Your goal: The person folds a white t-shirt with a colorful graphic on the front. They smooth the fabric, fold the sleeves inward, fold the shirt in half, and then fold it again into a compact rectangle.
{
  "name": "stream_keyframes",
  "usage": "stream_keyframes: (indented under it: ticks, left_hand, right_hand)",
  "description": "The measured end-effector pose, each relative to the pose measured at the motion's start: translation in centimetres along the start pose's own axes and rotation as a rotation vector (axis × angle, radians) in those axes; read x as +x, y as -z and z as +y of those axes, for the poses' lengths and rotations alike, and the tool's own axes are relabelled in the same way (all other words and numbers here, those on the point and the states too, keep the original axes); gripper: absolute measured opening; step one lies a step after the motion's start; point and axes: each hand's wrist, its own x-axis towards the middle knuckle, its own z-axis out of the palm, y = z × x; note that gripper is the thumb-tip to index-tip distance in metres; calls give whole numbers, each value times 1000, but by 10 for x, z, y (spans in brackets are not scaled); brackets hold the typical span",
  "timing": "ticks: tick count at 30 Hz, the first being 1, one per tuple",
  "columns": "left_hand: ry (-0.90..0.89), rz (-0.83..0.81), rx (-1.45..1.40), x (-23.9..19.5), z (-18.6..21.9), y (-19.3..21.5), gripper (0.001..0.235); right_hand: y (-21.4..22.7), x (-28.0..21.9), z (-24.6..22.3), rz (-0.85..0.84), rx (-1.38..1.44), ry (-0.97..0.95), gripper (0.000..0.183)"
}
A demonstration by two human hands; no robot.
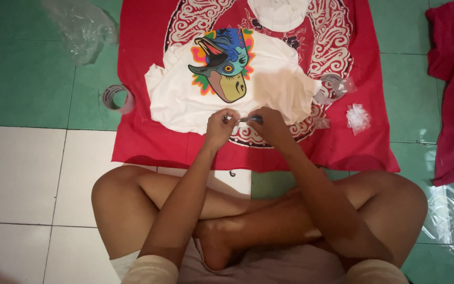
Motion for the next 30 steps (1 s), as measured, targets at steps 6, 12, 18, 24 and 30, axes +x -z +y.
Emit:
stream_keyframes:
  ticks: [6,12,18,24,30]
  left_hand:
    - [-12,-8,22,-5,7,4,9]
    - [-7,-4,-177,-12,16,8,15]
    - [-3,313,-490,-10,20,26,18]
    - [2,726,-513,12,-44,88,20]
    - [156,790,-637,2,-38,169,16]
  right_hand:
    - [-1,0,-2,10,-39,-4,25]
    - [0,4,5,80,-42,22,26]
    - [72,-8,21,335,405,-235,21]
    - [105,-61,121,435,369,-133,30]
    - [213,-84,100,-304,-290,-626,45]
